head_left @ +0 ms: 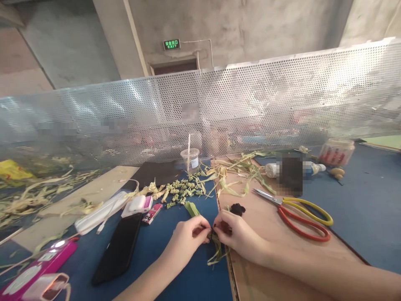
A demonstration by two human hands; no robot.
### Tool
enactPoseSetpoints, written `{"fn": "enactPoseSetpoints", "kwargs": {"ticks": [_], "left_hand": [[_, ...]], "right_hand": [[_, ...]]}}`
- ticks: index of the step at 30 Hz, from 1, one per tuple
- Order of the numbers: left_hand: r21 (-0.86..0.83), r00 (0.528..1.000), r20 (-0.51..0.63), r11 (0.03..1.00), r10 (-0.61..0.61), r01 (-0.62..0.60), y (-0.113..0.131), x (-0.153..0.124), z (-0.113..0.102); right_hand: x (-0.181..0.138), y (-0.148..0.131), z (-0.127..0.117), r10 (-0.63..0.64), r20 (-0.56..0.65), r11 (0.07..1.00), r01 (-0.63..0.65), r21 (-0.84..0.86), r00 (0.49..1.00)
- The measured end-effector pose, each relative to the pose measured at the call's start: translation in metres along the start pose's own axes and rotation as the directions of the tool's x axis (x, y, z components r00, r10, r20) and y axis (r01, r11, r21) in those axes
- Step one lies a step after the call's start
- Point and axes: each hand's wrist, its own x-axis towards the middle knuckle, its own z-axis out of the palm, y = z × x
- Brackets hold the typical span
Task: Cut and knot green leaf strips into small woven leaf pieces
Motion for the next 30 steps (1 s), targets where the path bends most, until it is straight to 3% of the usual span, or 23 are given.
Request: {"fn": "enactPoseSetpoints", "kwargs": {"ticks": [8, 21, 30], "left_hand": [[0.148, 1.000, -0.029, 0.989, 0.012, -0.007, -0.005, -0.001, 0.003], [0.118, 0.999, -0.037, 0.993, -0.022, 0.027, -0.011, 0.003, 0.004], [0.085, 0.999, -0.012, 0.996, -0.036, 0.037, -0.013, 0.004, 0.002]], "right_hand": [[0.001, 0.002, 0.000, -0.027, 0.000, 0.999, 0.027, 0.025, 1.000], [0.002, 0.003, 0.002, 0.001, 0.001, 1.000, -0.001, -0.015, 1.000], [0.001, 0.000, -0.003, 0.002, 0.075, 0.999, -0.004, 0.035, 0.997]]}}
